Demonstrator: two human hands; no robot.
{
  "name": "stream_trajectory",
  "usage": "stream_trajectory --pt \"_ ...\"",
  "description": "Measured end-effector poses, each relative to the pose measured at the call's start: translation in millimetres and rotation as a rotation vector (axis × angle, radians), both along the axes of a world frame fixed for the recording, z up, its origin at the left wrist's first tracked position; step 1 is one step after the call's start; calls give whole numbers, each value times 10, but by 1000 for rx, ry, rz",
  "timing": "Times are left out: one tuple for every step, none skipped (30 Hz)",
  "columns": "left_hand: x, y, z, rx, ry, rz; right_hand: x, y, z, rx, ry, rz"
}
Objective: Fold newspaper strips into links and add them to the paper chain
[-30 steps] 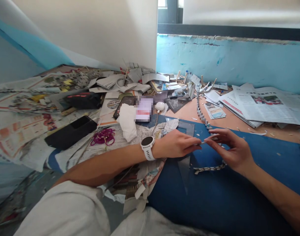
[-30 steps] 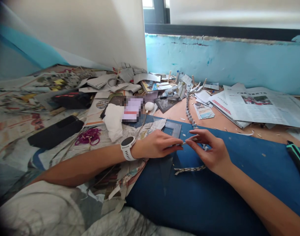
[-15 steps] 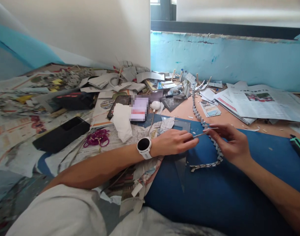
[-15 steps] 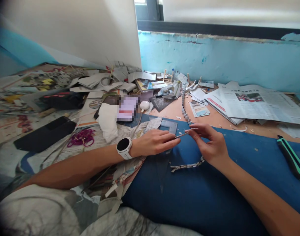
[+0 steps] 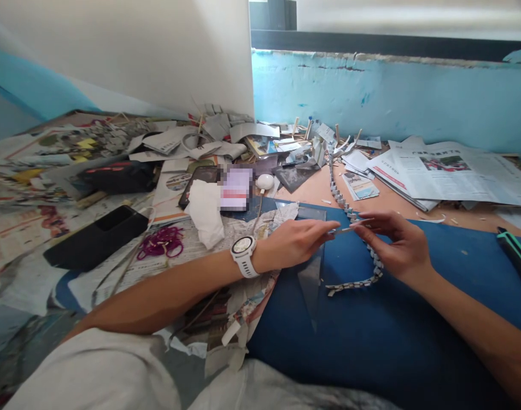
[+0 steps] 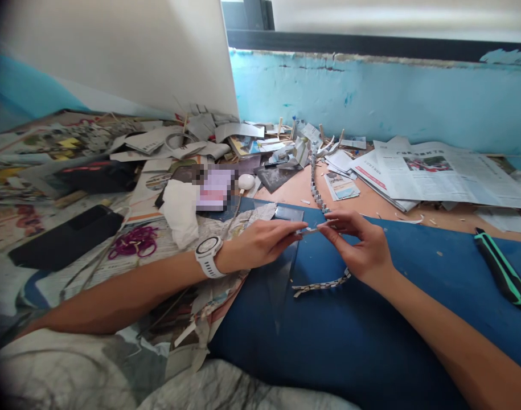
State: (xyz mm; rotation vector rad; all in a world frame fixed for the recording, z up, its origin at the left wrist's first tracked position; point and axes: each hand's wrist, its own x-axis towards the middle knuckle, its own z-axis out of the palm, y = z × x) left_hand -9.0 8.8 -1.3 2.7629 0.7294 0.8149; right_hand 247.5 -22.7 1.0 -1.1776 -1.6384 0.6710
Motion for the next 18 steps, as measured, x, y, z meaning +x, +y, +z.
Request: stream_trajectory --pt "13 2 19 -130 -76 37 -1 6 7 -5 14 -12" --pt "25 7 42 -243 -129 50 -3 12 11 -9 25 -24" --pt "34 15 67 -344 -154 46 -6 18 14 -12 32 -39" --pt "40 23 92 -431 -171 49 -8 22 15 -14 37 -53" --pt "44 30 115 -505 -186 47 -11 25 15 -16 38 -64" --pt "45 33 135 -572 -196 42 -13 27 13 -16 39 -73" --pt "46 31 151 -637 -203 29 -15 25 12 -15 41 -81" --pt "45 24 163 -704 -207 7 -17 22 11 -11 42 -86" --pt "45 12 172 -775 -210 -26 -19 15 12 -7 43 -88" --pt "45 -4 177 -851 -214 -62 -20 6 14 -4 41 -86" --pt "47 -22 179 -928 -226 -99 -21 -6 18 -3 38 -80" --pt "50 -41 177 -998 -246 -129 -22 -19 24 -6 32 -68" --pt "54 -58 172 -1055 -272 -152 -23 -34 30 -10 24 -52" --pt "60 -74 164 -1099 -302 -167 -25 -49 37 -16 16 -34" --pt "67 -87 154 -1129 -331 -176 -30 -64 44 -21 9 -18" --pt "75 -98 142 -1148 -361 -179 -36 -78 51 -33 3 5" --pt "82 -108 131 -1164 -390 -178 -46 -91 58 -53 1 37" --pt "89 -116 121 -1181 -418 -177 -58 -102 65 -82 5 79"
